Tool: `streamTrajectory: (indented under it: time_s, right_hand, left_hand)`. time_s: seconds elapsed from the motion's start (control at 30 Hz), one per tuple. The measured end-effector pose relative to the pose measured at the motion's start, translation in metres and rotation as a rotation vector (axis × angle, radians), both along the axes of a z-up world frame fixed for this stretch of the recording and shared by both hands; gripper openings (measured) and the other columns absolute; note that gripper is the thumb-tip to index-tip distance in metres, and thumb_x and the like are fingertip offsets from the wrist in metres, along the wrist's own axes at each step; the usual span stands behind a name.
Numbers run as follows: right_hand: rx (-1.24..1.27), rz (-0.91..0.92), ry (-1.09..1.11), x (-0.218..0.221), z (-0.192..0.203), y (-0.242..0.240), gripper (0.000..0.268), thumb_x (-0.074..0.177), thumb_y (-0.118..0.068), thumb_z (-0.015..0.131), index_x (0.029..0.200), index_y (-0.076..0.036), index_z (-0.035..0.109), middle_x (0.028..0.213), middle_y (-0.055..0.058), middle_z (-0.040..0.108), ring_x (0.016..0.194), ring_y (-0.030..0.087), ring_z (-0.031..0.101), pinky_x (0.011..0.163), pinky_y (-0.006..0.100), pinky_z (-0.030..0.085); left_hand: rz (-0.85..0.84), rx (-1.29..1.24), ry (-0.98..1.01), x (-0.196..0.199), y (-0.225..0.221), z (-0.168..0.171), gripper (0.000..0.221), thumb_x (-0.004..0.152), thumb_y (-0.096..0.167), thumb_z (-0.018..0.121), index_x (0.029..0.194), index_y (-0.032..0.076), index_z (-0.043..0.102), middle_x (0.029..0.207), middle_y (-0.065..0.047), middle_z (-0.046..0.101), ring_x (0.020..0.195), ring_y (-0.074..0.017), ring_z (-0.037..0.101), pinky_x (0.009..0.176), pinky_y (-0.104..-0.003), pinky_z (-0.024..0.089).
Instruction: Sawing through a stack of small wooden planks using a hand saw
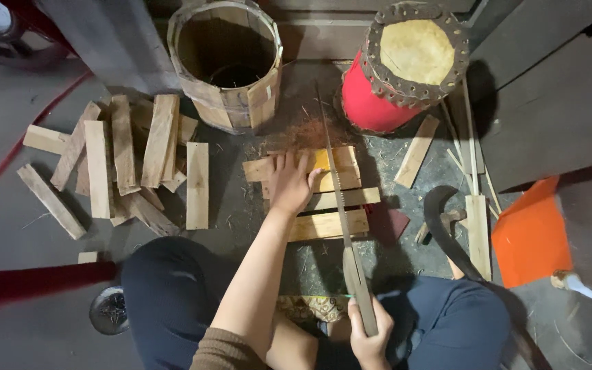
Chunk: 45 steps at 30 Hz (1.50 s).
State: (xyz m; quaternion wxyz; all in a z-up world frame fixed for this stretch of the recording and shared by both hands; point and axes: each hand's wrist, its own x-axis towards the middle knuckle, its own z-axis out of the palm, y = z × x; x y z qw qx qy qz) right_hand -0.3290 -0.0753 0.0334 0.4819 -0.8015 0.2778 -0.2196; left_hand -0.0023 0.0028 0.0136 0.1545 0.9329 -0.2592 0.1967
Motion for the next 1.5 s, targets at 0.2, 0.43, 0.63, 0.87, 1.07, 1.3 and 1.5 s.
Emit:
streamTrajectory:
  time_s: [0.2,0.43,0.63,0.87,1.07,1.3,1.5]
  right_hand:
    - [0.028,-0.008,-0.041,0.011,-0.011,-0.001,0.015,0.090,-0.018,0.070,0.092,-0.003,0.074,0.072,0.002,0.072,0.061,0.007,0.060,0.060,0.027,0.052]
    - [0.058,0.049,0.025,0.032,0.010,-0.004,0.015,0.092,-0.020,0.069,0.089,-0.005,0.073,0.070,0.002,0.071,0.064,0.009,0.061,0.062,0.028,0.052]
    - [0.061,0.032,0.051,0.007,0.015,0.000,0.015,0.091,-0.018,0.069,0.083,-0.006,0.070,0.066,0.001,0.064,0.061,0.009,0.055,0.059,0.028,0.048]
    - [0.017,0.022,0.016,0.018,0.001,-0.001,0.013,0.090,-0.017,0.070,0.082,-0.007,0.070,0.064,0.001,0.062,0.056,0.009,0.052,0.056,0.029,0.047]
    - [-0.041,-0.063,0.010,0.022,0.013,-0.004,0.023,0.088,-0.022,0.073,0.071,-0.009,0.064,0.052,0.000,0.056,0.046,0.010,0.047,0.049,0.029,0.040]
    - [-0.415,0.037,0.019,0.008,-0.008,-0.007,0.031,0.088,-0.026,0.074,0.068,-0.013,0.054,0.054,0.007,0.054,0.047,0.029,0.051,0.054,0.039,0.041]
    - [-0.698,0.204,-0.058,0.033,0.015,0.001,0.019,0.091,-0.018,0.069,0.076,-0.011,0.059,0.064,0.007,0.058,0.058,0.027,0.059,0.058,0.038,0.050]
  left_hand:
    - [-0.015,-0.047,0.028,-0.001,0.000,0.000,0.063,0.108,0.057,0.026,0.127,0.013,0.067,0.125,-0.017,0.066,0.107,-0.0401,0.059,0.096,-0.052,0.041]
    - [0.015,-0.010,0.051,0.001,-0.001,-0.001,0.067,0.107,0.060,0.022,0.132,0.015,0.065,0.123,-0.017,0.068,0.107,-0.0385,0.062,0.095,-0.050,0.044]
    - [0.003,-0.023,0.058,-0.001,-0.001,-0.001,0.065,0.108,0.059,0.023,0.127,0.013,0.065,0.121,-0.017,0.066,0.107,-0.0385,0.059,0.095,-0.050,0.042]
    - [-0.010,-0.035,0.055,0.001,0.000,0.002,0.064,0.108,0.058,0.025,0.128,0.013,0.066,0.117,-0.016,0.067,0.102,-0.0385,0.060,0.094,-0.049,0.041]
    - [-0.005,-0.015,0.122,0.000,0.000,0.000,0.066,0.107,0.059,0.026,0.132,0.013,0.066,0.122,-0.018,0.066,0.108,-0.0403,0.058,0.099,-0.053,0.039]
    - [0.012,0.018,0.085,0.000,0.000,0.001,0.059,0.106,0.058,0.032,0.133,0.016,0.063,0.120,-0.016,0.065,0.106,-0.0383,0.058,0.091,-0.049,0.041]
    - [-0.107,-0.167,0.630,0.004,0.008,0.035,0.084,0.097,0.070,0.018,0.162,0.018,0.026,0.168,-0.022,0.020,0.157,-0.0408,0.007,0.125,-0.061,-0.002]
